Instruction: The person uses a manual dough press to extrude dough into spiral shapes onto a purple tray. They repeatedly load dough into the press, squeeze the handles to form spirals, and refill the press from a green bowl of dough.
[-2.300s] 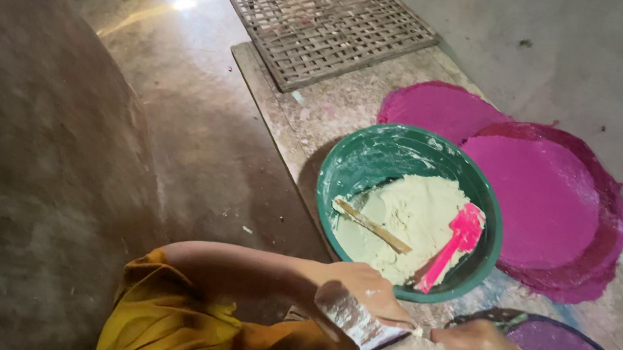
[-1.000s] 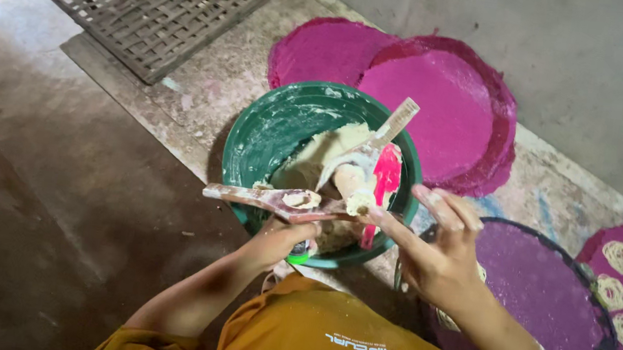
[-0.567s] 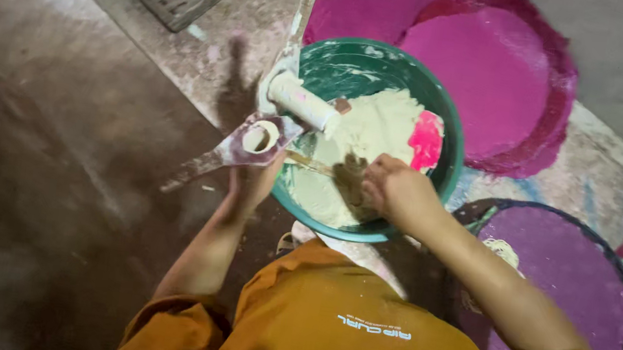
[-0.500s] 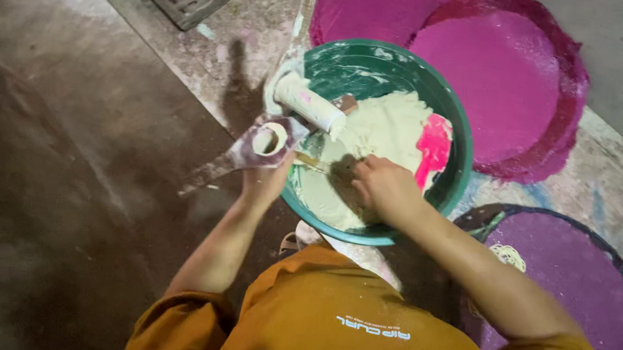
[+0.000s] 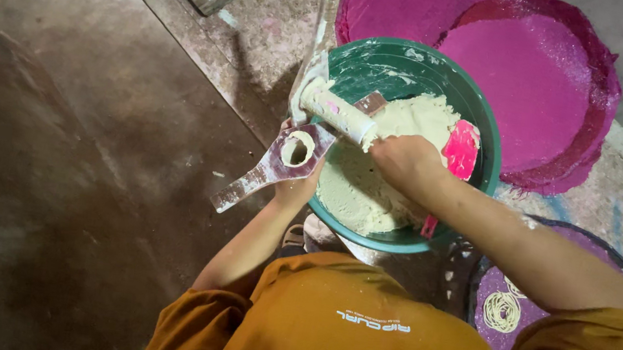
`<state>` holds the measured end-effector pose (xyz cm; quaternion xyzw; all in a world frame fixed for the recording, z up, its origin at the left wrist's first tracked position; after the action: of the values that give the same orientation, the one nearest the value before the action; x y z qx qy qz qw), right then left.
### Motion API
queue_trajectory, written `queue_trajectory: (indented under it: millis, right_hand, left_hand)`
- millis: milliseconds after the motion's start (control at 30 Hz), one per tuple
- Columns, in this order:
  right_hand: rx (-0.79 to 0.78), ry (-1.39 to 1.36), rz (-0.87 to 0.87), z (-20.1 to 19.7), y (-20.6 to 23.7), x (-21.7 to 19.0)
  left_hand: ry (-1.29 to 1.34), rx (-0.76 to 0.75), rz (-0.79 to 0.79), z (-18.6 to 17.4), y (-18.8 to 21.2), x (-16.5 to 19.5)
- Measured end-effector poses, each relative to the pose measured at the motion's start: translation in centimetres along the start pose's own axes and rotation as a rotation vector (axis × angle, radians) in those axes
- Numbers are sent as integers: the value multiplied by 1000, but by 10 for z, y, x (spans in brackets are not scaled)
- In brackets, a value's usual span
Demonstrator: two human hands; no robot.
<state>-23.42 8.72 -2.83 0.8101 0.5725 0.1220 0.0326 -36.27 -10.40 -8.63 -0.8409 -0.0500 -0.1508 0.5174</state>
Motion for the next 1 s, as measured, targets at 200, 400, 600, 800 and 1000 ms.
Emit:
queue_trajectory:
  millis: [200,400,600,800,1000]
  right_hand:
    - [-238,164,-64,8,18,-20]
    - [-313,-394,-34,12,87,0]
    - [-266,-843,16,-8,143,30]
    - [-200,-628,195,-67,168,59]
    - [-182,-637,327,-114,184,77]
  left_hand:
    - [121,45,-58,-8,-11,6]
    - [180,43,-116,-13,-19,15]
    - [235,-3,-157,-13,-39,21]
    - [138,-78,-86,-11,-62,18]
    - [205,-27,-168,-8,-72,23]
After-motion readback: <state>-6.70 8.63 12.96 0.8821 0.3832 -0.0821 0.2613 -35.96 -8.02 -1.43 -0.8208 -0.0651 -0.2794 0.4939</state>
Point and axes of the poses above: each hand's wrist, its own y-axis away from the middle knuckle, its own z-axis out of the palm, x = y × z, the point moved 1 cm from there along -y, towards the middle knuckle, and after that the axes turned 14 degrees about z, right-handed, at the moved point
